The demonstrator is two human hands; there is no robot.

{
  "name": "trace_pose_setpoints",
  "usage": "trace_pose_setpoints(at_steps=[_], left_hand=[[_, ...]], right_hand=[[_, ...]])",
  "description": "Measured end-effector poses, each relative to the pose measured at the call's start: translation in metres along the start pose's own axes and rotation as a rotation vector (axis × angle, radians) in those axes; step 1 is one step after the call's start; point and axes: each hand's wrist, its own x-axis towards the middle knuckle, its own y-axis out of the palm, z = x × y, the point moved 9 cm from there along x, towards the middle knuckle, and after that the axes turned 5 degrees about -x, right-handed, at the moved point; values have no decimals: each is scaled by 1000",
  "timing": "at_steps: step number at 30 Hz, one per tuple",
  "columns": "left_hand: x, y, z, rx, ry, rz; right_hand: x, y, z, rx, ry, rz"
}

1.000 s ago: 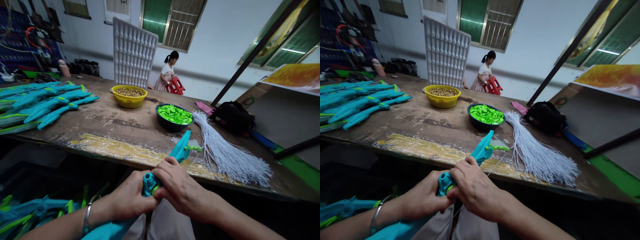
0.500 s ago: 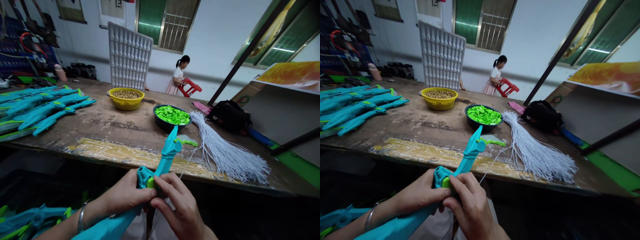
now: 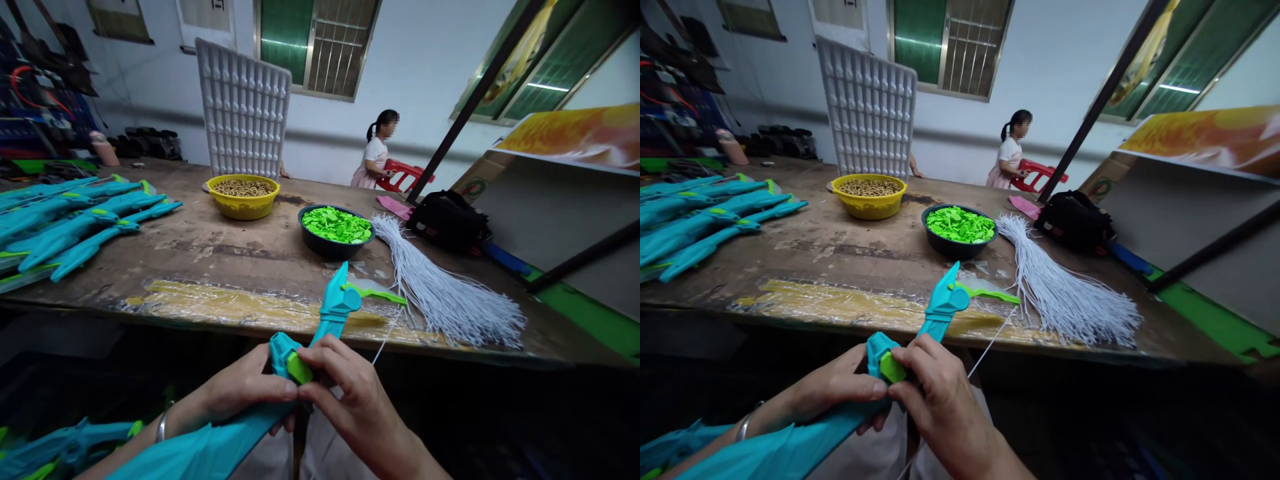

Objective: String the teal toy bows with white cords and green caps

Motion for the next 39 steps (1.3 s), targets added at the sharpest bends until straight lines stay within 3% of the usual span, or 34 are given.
trace_pose_setpoints(at_steps=[7, 11, 14, 17, 20, 25, 29, 39], left_hand=[[7, -13, 15, -154, -40, -23], [7, -13, 14, -155, -48, 43], [7, -13, 11, -139, -47, 68], [11, -12, 10, -189, -9, 87], [15, -7, 12, -221, -13, 115], [17, -2, 14, -205, -43, 125], [17, -4, 18, -157, -56, 135], [15, -6, 13, -155, -36, 122]], right_hand=[[1, 0, -11, -26, 66, -28], [3, -22, -18, 99, 102, -51], [7, -30, -23, 291, 154, 58], [11, -23, -17, 455, 193, 247], [19, -16, -4, 324, 152, 346], [33, -4, 17, -50, -58, 429], [36, 0, 20, -144, -202, 375], [31, 3, -3, -106, -82, 239]])
